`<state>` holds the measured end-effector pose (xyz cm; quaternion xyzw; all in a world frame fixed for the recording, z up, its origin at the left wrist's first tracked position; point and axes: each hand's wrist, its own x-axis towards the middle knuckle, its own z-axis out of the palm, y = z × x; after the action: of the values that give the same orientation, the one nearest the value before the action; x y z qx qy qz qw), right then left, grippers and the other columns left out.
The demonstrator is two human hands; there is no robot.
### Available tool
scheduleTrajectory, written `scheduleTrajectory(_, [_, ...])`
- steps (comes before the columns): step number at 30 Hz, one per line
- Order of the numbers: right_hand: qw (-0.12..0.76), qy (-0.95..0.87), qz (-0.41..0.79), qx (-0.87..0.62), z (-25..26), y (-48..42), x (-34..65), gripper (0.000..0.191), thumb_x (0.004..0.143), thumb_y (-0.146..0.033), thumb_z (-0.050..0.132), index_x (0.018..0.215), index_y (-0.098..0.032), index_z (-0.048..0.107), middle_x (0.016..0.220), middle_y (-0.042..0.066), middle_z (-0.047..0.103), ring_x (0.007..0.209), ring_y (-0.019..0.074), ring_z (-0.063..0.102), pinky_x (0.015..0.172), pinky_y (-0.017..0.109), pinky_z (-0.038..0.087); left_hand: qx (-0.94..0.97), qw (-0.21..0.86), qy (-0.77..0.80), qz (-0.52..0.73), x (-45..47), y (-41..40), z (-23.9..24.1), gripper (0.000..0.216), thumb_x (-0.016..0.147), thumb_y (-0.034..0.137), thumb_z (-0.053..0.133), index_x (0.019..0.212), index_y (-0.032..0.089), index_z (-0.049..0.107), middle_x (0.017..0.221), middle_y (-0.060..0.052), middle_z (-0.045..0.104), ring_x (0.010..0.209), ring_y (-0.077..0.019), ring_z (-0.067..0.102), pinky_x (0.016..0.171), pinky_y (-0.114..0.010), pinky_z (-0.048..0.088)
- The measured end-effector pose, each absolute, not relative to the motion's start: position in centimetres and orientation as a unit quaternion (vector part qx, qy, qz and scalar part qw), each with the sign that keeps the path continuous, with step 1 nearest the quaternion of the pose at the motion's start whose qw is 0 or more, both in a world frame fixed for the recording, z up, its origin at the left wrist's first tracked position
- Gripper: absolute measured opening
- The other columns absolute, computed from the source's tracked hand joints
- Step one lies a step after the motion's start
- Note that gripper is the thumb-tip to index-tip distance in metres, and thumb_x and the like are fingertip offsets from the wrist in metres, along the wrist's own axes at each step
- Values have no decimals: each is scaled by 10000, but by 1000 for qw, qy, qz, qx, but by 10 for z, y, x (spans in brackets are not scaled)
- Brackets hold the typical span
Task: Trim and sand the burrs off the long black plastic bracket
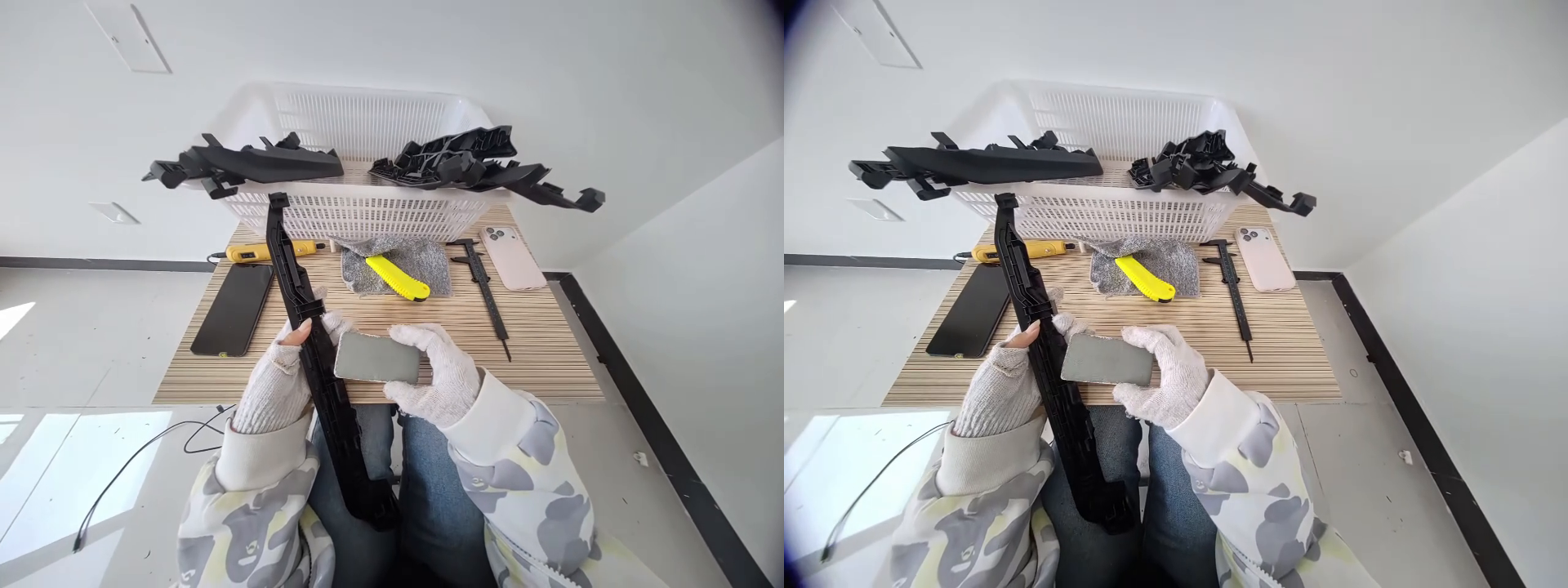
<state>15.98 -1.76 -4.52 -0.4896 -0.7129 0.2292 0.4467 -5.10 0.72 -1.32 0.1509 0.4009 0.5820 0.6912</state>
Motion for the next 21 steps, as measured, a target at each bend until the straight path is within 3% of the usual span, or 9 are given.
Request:
scheduleTrajectory(5, [458, -705, 188, -508, -42, -19, 157, 608, 707, -233, 726, 1310, -279, 666, 1260, 82, 722, 1106, 270, 749, 921, 404, 655, 133, 678, 428, 582, -47, 4, -3, 488, 889, 248, 746, 1370, 228, 665, 928, -40, 803, 875, -219, 805, 777, -268, 663])
scheduleTrajectory(11, [465, -685, 160, -538, -43, -19, 156, 609, 732, -226, 704, 1338, -262, 654, 1301, 101, 711, 1123, 274, 747, 911, 405, 660, 123, 676, 431, 585, -45, 5, 2, 518, 889, 187, 724, 1398, 234, 645, 883, -22, 822, 866, -208, 821, 859, -300, 676])
scheduleTrajectory(21, [452, -692, 146, -543, -45, -19, 157, 618, 732, -234, 719, 1344, -271, 651, 1309, 98, 707, 1137, 280, 741, 944, 418, 655, 129, 687, 414, 583, -52, 6, -12, 545, 854, 224, 773, 1387, 232, 661, 945, -43, 828, 878, -224, 823, 924, -339, 666])
